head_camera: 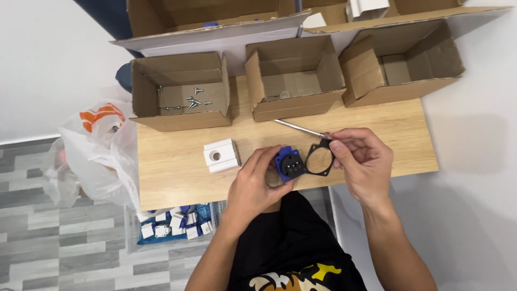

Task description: Assembling a blue electrical socket into a white plastic housing using a screwdriver.

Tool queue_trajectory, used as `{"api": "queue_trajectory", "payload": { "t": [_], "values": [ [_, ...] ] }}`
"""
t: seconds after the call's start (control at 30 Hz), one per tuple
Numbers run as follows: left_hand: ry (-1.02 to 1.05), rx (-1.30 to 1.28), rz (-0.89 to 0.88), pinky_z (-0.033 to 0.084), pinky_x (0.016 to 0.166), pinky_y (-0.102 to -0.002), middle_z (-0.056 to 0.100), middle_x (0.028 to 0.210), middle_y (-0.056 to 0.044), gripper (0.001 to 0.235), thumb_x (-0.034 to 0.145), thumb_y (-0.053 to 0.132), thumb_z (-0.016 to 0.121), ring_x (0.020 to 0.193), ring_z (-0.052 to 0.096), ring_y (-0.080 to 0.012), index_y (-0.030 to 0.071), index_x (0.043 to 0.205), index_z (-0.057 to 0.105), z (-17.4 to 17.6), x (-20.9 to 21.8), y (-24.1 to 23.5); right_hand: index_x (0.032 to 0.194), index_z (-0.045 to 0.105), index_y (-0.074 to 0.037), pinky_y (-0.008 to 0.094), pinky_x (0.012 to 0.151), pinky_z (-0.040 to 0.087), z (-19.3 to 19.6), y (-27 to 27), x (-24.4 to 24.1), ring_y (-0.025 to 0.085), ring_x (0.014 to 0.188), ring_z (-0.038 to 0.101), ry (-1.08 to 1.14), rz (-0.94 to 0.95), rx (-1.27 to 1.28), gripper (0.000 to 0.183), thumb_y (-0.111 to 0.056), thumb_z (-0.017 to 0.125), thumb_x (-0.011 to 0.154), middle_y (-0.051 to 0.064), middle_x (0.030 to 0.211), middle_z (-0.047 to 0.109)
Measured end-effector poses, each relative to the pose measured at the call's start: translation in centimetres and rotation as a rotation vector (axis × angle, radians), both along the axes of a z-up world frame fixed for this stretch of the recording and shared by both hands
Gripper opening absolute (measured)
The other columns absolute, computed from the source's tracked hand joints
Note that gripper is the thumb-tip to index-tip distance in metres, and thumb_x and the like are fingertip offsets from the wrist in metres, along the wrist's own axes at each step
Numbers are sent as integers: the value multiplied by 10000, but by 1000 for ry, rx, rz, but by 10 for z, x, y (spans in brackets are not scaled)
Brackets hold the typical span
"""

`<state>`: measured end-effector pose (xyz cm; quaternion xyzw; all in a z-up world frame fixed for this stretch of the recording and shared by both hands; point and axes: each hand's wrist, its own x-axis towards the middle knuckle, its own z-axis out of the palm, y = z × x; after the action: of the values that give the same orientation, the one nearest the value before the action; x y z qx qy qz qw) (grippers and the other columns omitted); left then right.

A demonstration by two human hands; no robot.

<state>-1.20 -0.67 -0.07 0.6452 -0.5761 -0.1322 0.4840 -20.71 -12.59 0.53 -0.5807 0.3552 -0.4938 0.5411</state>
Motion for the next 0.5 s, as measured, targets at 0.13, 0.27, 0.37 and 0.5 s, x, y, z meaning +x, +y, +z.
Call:
{"api": "queue_trajectory", "payload": {
  "t": [0.13,0.27,0.37,0.5],
  "values": [
    [-12,2,7,677,872,-417,783,1191,-128,719,668,226,989,972,797,-300,20,1315,749,-2,0,-1,1170,694,90,188,477,527,6,-4,-13,147,605,733,-93,15,-34,196,102,737,979,207,950,785],
    [-17,-3,-10,676,854,-420,781,1194,-125,726,684,249,992,935,795,-294,21,1327,742,-2,1,-1,1236,657,95,211,504,564,18,-15,-20,221,703,792,-155,53,-93,257,135,698,986,226,990,754],
    [4,-19,-14,676,842,-414,784,1180,-137,708,675,202,988,921,795,-304,4,1308,739,3,1,-1,1229,653,86,268,566,616,31,-24,-23,281,816,817,-144,38,-185,247,161,681,995,235,1033,728],
    [-11,-10,-11,679,836,-412,790,1177,-131,707,677,217,996,916,798,-295,9,1304,744,5,1,-1,1129,657,122,382,727,678,51,-28,-24,388,989,799,-68,-60,-429,132,165,707,1014,294,1124,664]
  ]
}}
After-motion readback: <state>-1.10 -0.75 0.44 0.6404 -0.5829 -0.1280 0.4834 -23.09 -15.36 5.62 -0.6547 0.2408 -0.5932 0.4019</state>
